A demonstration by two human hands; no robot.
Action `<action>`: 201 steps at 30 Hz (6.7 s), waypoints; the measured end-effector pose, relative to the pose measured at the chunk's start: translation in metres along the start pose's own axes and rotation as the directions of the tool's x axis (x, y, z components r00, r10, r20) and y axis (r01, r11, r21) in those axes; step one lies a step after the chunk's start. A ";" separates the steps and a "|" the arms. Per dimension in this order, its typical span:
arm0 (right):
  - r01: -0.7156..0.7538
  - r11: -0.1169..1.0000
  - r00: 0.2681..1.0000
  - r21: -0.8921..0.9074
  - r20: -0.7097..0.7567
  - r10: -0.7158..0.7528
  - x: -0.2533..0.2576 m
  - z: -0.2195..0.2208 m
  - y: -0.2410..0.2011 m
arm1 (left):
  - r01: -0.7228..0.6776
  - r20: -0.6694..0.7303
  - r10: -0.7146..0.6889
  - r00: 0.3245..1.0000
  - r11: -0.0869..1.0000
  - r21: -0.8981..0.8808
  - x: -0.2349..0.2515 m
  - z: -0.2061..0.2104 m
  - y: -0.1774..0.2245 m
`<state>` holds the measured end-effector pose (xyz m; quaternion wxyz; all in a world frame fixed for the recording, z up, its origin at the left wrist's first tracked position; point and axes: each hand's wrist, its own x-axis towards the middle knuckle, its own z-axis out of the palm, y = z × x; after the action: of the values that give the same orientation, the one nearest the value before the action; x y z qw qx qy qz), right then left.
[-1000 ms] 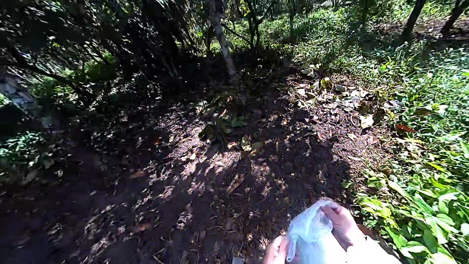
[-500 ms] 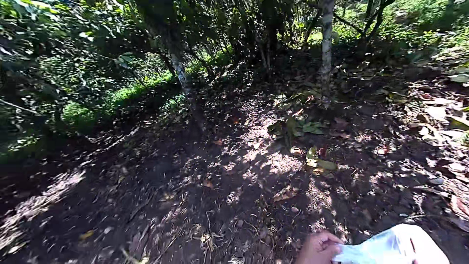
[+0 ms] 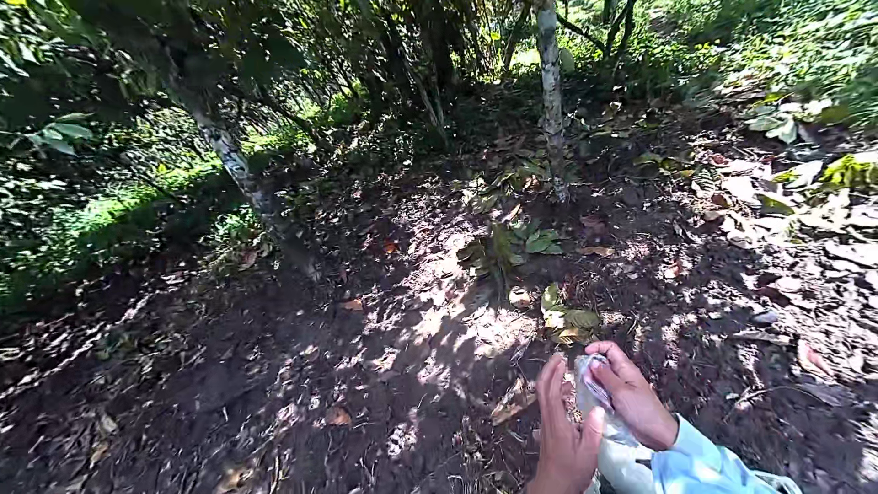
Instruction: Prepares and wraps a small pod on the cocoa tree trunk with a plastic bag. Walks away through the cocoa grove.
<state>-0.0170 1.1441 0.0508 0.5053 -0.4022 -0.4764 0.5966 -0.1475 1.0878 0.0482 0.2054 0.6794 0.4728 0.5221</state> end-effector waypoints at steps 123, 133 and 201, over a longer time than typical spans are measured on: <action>0.554 0.832 0.456 0.017 0.830 -0.320 1.536 -0.435 -0.292 | 0.373 -0.331 -0.175 0.927 0.496 0.784 1.364 0.430 -0.436; -0.177 0.890 0.608 0.420 0.758 -0.236 1.531 -0.440 -0.257 | 0.278 -0.302 -0.015 0.953 0.434 0.857 1.360 0.455 -0.466; 0.686 0.618 0.652 -0.384 0.701 -0.288 1.491 -0.395 -0.281 | 0.298 -0.669 0.116 0.734 0.830 0.472 1.382 0.472 -0.497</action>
<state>0.1775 2.6887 0.2391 0.3234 -0.1900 -0.8683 0.3247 0.0766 2.6064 0.2010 -0.1568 0.4482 0.6778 0.5614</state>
